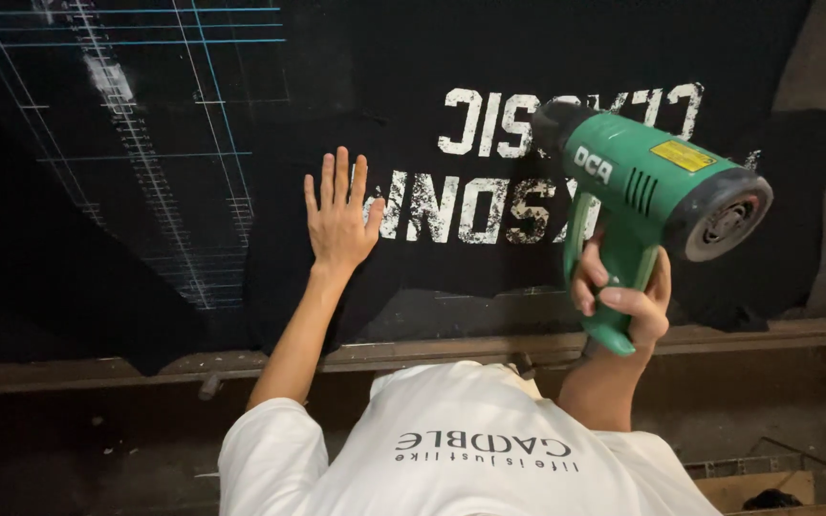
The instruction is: The person uses a green heat gun to apply heat to a white graphic on a black t-shirt. They hold the heat gun in their right hand and use their left hand to smooth the fabric and check the print while moving the tool across the design.
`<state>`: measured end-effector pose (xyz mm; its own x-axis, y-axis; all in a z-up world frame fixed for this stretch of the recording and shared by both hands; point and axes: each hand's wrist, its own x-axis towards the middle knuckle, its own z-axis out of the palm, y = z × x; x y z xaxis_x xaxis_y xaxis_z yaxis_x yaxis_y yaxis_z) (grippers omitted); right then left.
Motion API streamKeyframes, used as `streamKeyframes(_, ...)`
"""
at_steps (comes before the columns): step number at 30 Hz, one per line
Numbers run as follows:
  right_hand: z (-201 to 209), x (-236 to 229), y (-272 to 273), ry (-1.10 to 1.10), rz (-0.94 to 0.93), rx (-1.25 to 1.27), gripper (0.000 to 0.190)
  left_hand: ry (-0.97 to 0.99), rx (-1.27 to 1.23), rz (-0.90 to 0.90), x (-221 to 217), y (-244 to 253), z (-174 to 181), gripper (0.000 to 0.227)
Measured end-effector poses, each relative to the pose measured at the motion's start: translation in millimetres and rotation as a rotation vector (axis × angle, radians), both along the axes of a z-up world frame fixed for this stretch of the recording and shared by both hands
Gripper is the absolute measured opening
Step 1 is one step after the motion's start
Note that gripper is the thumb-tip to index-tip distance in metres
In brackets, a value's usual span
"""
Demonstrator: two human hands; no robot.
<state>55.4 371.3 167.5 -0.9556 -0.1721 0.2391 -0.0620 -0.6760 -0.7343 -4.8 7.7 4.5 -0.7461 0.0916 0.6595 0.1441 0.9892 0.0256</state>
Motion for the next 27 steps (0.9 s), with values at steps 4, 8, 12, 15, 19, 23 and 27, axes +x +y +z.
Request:
streamKeyframes(4, 26, 18, -17, -0.04, -0.035, 0.051, 0.068, -0.002, 0.007, -0.005, 1, 0, 1, 0.064)
streamKeyframes(8, 27, 22, -12, -0.111, 0.049, -0.06, 0.075, -0.001, 0.012, -0.019, 1, 0, 2, 0.063)
streamKeyframes(12, 5, 29, 3, -0.14, 0.05, -0.011, 0.069, -0.01, 0.041, -0.039, 1, -1, -1, 0.061)
streamKeyframes(15, 20, 35, -2, -0.17, -0.049, -0.011, 0.07, -0.002, 0.056, -0.045, 1, 0, -1, 0.059)
streamKeyframes(19, -1, 24, 17, -0.138, -0.017, 0.001, 0.072, -0.076, 0.12, -0.081, 3, 17, -11, 0.062)
streamKeyframes(23, -10, 11, 26, -0.079, -0.041, -0.01, 0.072, -0.208, 0.245, -0.264, 10, 54, -19, 0.063)
streamKeyframes(27, -6, -1, 29, -0.037, -0.021, -0.014, 0.074, -0.134, 0.175, -0.383, 16, 93, -15, 0.063)
